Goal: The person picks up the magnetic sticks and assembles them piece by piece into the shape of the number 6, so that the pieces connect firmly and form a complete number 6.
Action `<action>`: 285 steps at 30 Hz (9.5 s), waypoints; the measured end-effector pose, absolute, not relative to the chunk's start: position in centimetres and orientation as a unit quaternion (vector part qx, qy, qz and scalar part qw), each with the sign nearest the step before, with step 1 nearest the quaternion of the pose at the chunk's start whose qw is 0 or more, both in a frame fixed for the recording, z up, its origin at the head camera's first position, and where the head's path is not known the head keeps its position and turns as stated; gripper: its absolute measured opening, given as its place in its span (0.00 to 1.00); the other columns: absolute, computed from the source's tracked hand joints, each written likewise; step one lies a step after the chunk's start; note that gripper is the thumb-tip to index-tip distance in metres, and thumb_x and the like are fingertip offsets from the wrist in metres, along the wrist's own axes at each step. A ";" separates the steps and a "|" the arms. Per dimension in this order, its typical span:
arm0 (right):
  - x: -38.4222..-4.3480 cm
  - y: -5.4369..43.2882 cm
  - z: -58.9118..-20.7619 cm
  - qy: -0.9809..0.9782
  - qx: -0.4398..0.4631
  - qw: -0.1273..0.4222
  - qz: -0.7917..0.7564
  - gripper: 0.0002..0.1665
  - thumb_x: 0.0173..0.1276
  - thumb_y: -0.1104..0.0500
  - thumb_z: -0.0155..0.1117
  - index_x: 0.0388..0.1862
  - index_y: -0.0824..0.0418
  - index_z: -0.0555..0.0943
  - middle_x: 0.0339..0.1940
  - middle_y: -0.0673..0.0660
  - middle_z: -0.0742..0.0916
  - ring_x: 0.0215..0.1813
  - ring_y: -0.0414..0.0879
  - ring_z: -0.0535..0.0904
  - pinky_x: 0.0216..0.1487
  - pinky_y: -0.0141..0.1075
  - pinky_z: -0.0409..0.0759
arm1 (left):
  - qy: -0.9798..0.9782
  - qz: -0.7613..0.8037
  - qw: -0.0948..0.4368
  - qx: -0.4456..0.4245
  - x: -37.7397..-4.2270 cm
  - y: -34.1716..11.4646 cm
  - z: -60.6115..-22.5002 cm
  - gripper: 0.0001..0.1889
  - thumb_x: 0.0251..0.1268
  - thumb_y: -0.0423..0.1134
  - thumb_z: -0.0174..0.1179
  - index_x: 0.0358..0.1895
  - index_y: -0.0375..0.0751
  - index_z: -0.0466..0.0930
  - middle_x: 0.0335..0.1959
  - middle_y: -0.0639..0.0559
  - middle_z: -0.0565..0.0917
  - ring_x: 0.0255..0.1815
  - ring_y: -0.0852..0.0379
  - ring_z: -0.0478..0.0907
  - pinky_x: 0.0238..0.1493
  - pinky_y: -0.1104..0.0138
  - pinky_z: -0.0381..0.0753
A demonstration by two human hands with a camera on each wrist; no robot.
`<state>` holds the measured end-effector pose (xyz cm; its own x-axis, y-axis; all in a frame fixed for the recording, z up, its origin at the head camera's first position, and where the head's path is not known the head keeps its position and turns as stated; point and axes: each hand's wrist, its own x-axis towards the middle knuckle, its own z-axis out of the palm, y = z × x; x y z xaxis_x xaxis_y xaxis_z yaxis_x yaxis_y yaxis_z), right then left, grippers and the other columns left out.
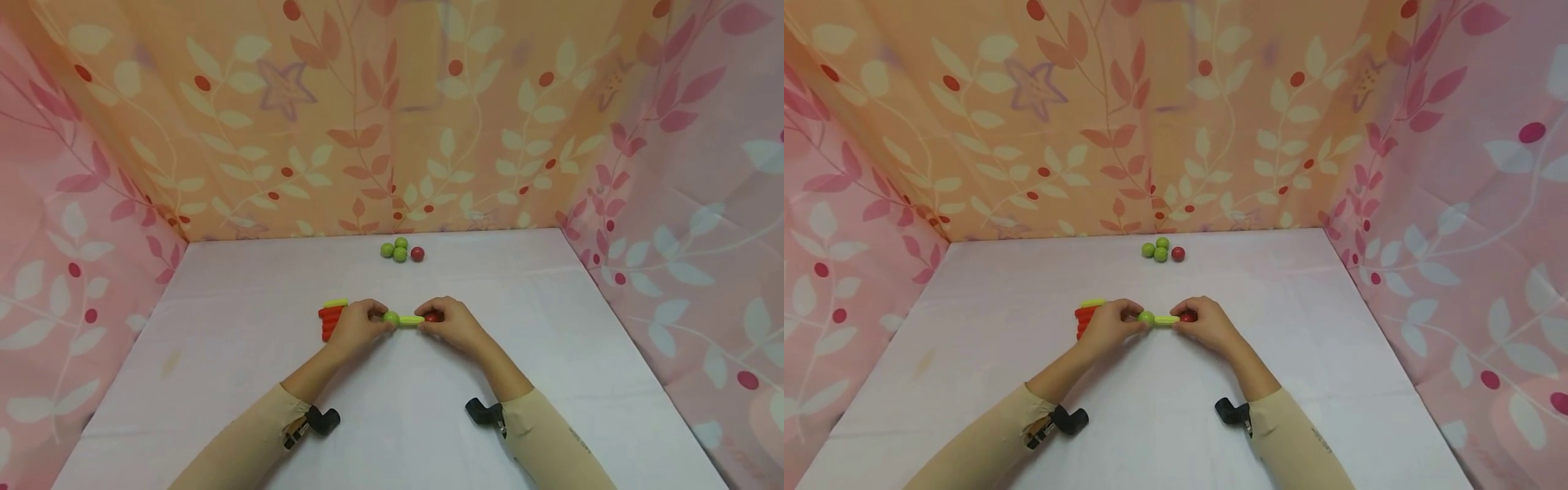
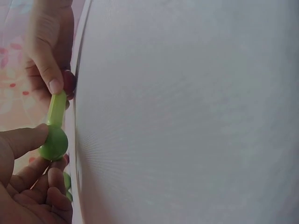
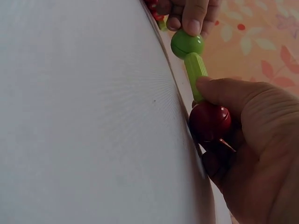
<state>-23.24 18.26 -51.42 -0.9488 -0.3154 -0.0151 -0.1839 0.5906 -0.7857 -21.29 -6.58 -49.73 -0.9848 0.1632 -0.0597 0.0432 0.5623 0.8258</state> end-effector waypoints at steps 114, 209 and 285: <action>-26.8 16.8 -50.6 0.858 -0.115 0.123 -0.485 0.12 0.64 0.55 0.77 0.47 0.49 0.89 0.40 0.52 0.87 0.42 0.47 0.78 0.38 0.35 0.79 | 0.818 0.548 0.134 -0.114 -18.8 -7.6 -49.0 0.13 0.70 0.46 0.66 0.47 0.40 0.89 0.30 0.47 0.85 0.31 0.53 0.79 0.33 0.68 0.76; -26.7 16.4 -49.8 0.857 -0.165 0.185 -0.452 0.12 0.65 0.53 0.76 0.48 0.50 0.88 0.45 0.53 0.86 0.45 0.49 0.79 0.43 0.38 0.81 | 0.855 0.499 0.133 -0.044 -19.0 -7.9 -49.5 0.11 0.64 0.46 0.71 0.38 0.40 0.89 0.34 0.52 0.85 0.38 0.54 0.76 0.34 0.66 0.75; -21.9 14.8 -47.2 0.821 -0.180 0.156 -0.519 0.21 0.60 0.51 0.80 0.52 0.50 0.87 0.44 0.52 0.87 0.45 0.52 0.77 0.42 0.37 0.77 | 0.828 0.535 0.162 -0.035 -19.5 -9.1 -49.5 0.12 0.66 0.48 0.70 0.42 0.43 0.91 0.28 0.49 0.87 0.28 0.54 0.79 0.30 0.67 0.76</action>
<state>-21.89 14.76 -47.19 -0.8867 -0.4571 -0.0699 -0.1324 0.3959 -0.9087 -19.48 -9.06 -49.54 -0.9449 0.1164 -0.3059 -0.2312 0.4241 0.8756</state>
